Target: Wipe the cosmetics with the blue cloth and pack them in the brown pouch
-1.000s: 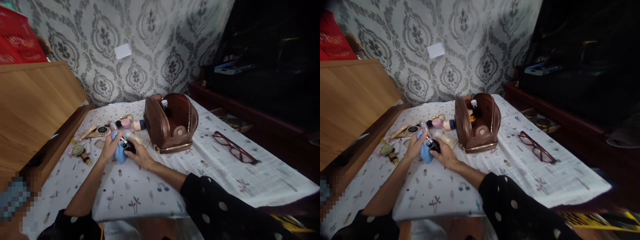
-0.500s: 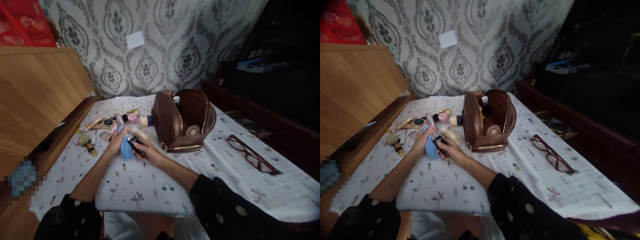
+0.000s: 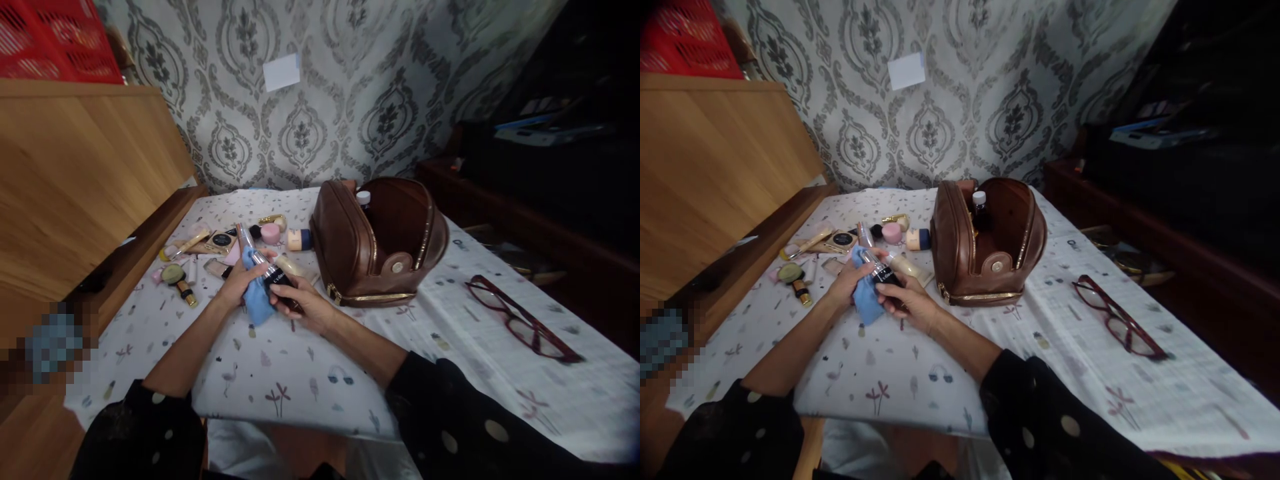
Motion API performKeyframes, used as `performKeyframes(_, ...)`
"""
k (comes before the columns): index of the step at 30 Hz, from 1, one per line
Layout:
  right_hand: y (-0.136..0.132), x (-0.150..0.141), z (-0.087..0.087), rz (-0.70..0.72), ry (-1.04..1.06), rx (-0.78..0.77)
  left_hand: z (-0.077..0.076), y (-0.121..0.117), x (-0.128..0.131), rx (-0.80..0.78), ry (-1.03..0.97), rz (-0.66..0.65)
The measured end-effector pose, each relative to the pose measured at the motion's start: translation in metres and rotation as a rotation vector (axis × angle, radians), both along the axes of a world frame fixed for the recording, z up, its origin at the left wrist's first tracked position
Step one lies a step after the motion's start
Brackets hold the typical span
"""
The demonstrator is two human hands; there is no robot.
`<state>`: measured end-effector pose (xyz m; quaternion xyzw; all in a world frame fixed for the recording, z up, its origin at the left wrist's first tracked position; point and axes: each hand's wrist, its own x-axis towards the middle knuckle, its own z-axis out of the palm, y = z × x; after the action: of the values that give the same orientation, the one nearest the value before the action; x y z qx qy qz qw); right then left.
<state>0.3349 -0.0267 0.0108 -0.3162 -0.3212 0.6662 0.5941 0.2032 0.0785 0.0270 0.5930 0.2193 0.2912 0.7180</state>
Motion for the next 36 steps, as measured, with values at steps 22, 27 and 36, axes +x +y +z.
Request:
performKeyframes(22,-0.002,-0.005,-0.001,-0.129,-0.182,-0.046,-0.006,0.004,0.001,0.01,0.06,-0.181)
performKeyframes(27,0.0,-0.007,-0.004,-0.232,-0.38,-0.018,-0.001,0.0,0.004,0.1,0.031,-0.077)
performKeyframes(36,0.0,-0.006,-0.009,-0.265,-0.408,0.108,-0.004,-0.002,0.005,0.021,0.033,0.032)
